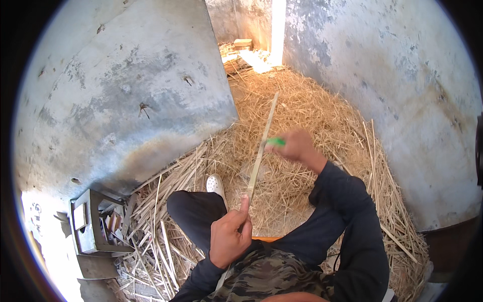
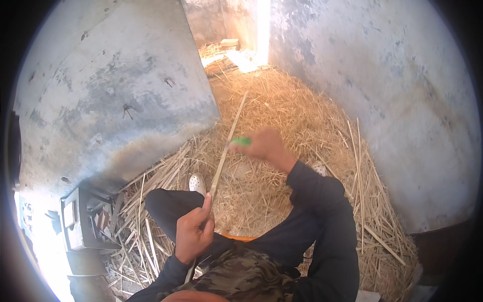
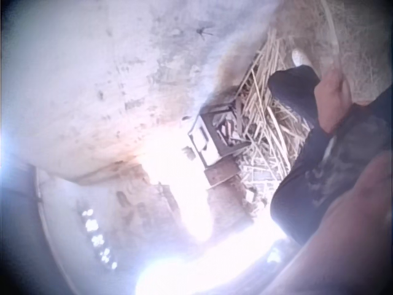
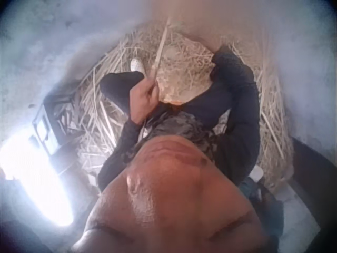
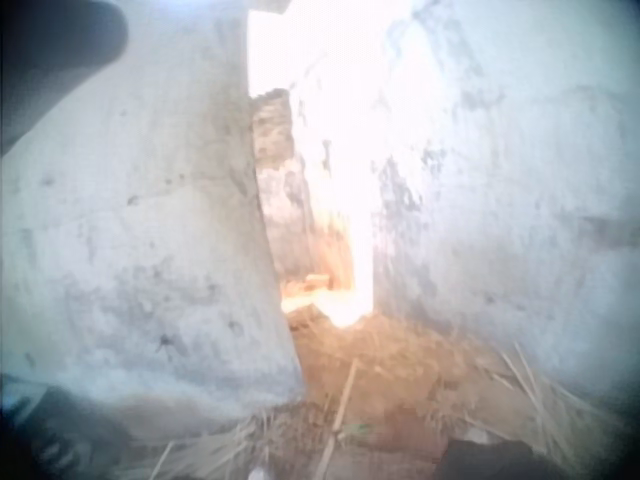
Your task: The person sits on a straw-covered floor and uses a green utility knife to strip and smooth a long bamboo stick. They then switch to a machete to further shape and smooth the stick's surface. The person continues to refine the bamboo stick using the utility knife.
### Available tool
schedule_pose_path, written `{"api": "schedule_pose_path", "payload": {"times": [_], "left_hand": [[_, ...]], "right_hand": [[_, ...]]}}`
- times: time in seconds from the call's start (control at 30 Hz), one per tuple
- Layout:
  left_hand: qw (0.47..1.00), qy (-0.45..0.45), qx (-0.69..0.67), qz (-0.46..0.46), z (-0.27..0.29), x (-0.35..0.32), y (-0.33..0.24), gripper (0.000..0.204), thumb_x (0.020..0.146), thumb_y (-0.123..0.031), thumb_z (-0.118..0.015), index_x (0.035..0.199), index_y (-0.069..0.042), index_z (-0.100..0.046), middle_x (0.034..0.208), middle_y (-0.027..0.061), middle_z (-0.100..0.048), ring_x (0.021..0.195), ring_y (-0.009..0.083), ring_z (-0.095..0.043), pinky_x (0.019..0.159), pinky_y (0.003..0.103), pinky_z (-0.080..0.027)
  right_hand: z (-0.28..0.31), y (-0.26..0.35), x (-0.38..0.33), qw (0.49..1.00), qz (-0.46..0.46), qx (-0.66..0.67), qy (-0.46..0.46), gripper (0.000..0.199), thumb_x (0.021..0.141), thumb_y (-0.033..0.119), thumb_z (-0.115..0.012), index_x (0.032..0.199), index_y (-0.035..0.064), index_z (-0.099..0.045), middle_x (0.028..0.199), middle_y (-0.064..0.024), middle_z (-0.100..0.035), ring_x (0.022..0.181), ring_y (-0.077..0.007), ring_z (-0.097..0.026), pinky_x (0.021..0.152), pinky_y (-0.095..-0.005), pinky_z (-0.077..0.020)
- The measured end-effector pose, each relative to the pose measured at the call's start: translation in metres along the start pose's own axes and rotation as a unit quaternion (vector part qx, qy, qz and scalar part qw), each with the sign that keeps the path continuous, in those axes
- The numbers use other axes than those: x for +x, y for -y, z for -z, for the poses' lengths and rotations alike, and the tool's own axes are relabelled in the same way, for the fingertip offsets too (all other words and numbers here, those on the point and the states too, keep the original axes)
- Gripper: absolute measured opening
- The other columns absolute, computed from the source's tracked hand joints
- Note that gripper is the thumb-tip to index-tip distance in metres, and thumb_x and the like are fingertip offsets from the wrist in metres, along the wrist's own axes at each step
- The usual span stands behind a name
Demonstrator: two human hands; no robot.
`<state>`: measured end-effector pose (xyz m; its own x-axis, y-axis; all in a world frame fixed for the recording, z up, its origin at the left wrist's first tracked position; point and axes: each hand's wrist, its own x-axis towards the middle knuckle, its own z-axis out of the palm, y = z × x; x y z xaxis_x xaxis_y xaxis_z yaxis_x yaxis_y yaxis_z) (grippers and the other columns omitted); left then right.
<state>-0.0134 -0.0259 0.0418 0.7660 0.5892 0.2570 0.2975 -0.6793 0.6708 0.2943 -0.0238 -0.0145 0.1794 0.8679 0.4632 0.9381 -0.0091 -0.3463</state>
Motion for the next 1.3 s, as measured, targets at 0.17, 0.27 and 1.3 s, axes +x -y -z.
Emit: {"api": "schedule_pose_path", "payload": {"times": [0.17,0.27,1.3], "left_hand": [[0.999,0.009,-0.037,-0.001,-0.003,0.002,0.002,0.05,0.078,0.003,-0.059,0.128,-0.002,-0.058,0.063,0.0121,-0.049,0.053,0.0252,-0.052,0.053,0.033,-0.042],[0.999,0.014,-0.035,0.002,-0.003,-0.002,0.003,0.05,0.079,0.001,-0.059,0.129,-0.003,-0.058,0.065,0.0126,-0.053,0.055,0.0279,-0.056,0.052,0.036,-0.044],[0.588,0.082,-0.754,0.281,-0.051,0.041,0.043,0.034,0.105,-0.019,-0.034,0.13,0.001,-0.044,0.064,-0.0009,-0.055,0.034,0.0057,-0.039,0.043,0.023,-0.034]], "right_hand": [[-0.002,0.002,-0.008,0.999,-0.009,0.033,-0.019,0.075,0.082,0.079,-0.044,0.052,0.011,-0.058,0.04,-0.0045,-0.043,0.035,-0.0197,-0.044,0.037,-0.0364,-0.0343],[-0.001,0.005,-0.006,0.998,0.007,0.045,-0.032,0.074,0.085,0.076,-0.042,0.052,0.0112,-0.057,0.04,-0.0043,-0.043,0.033,-0.0211,-0.04,0.037,-0.0385,-0.0332],[0.015,-0.005,-0.014,0.996,0.086,-0.011,-0.027,0.072,0.078,0.078,-0.054,0.051,0.0114,-0.056,0.04,-0.0024,-0.044,0.035,-0.0166,-0.046,0.037,-0.0322,-0.0359]]}}
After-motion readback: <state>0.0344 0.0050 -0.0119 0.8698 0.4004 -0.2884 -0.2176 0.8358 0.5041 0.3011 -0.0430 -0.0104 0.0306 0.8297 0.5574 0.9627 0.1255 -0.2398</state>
